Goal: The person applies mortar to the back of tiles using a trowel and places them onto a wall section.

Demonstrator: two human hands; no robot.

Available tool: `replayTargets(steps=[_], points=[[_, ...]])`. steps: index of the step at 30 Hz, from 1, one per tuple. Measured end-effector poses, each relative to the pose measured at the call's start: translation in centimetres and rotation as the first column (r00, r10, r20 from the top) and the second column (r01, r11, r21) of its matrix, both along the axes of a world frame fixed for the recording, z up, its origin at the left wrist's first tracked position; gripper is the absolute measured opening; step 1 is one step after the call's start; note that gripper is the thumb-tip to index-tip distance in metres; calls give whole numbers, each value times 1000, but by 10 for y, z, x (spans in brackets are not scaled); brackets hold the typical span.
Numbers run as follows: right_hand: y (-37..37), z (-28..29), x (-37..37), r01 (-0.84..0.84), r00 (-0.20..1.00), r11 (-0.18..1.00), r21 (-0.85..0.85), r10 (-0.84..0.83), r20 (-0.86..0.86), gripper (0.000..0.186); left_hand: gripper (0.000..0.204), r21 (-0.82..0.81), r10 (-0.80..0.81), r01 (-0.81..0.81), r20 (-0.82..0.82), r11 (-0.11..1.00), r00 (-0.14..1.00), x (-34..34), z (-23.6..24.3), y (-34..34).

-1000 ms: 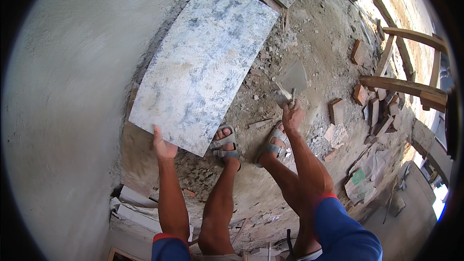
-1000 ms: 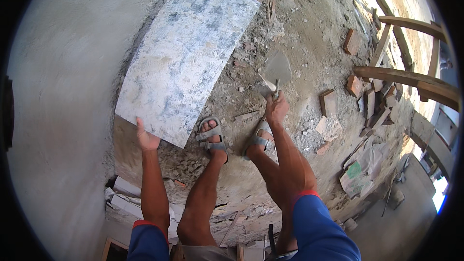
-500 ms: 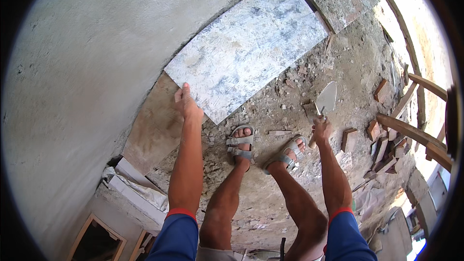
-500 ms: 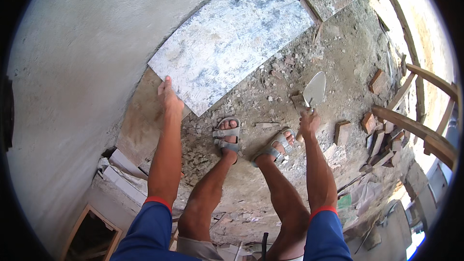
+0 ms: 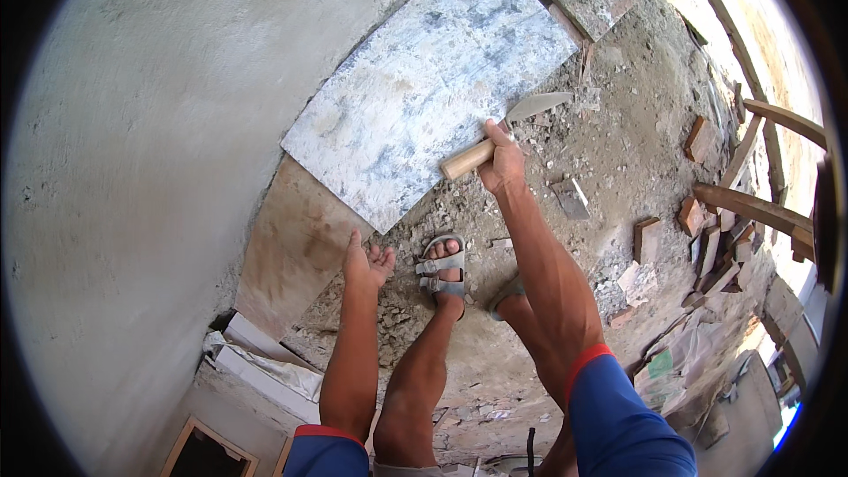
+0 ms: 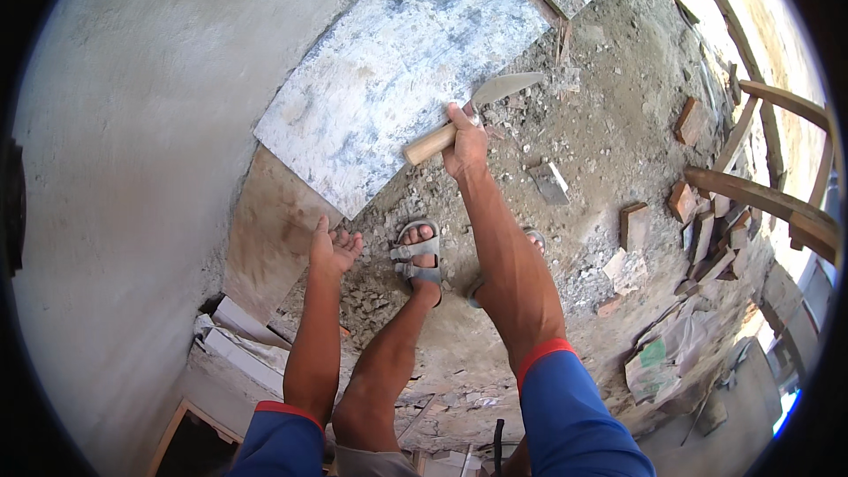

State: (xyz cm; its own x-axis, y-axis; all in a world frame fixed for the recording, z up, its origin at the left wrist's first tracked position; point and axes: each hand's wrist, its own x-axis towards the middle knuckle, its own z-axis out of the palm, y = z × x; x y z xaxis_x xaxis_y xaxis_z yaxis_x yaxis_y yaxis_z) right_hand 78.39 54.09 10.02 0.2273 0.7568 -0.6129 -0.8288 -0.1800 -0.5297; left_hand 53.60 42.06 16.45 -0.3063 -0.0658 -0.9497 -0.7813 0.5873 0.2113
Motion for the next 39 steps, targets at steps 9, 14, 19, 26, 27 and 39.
replayTargets(steps=[9,14,19,26,27,39], points=[[-21,23,-17,-25,990,999,-21,22,-143,21,54,462,343,-445,291,767,893,-53,-60,-28],[-76,64,29,106,994,994,-34,-105,27,23,43,474,387,-464,256,748,886,-46,-39,-32],[-87,71,77,153,981,988,32,-156,118,24,44,483,394,-475,266,735,880,-51,-28,-33],[-58,30,20,77,995,997,5,-77,65,27,43,492,380,-470,278,732,882,-55,-31,-36],[-53,23,-7,78,997,997,9,-78,17,25,44,480,379,-468,275,742,883,-62,-31,-36],[11,-61,-61,84,988,994,-67,-92,-127,20,89,363,88,-171,233,916,968,-29,-55,-17]])
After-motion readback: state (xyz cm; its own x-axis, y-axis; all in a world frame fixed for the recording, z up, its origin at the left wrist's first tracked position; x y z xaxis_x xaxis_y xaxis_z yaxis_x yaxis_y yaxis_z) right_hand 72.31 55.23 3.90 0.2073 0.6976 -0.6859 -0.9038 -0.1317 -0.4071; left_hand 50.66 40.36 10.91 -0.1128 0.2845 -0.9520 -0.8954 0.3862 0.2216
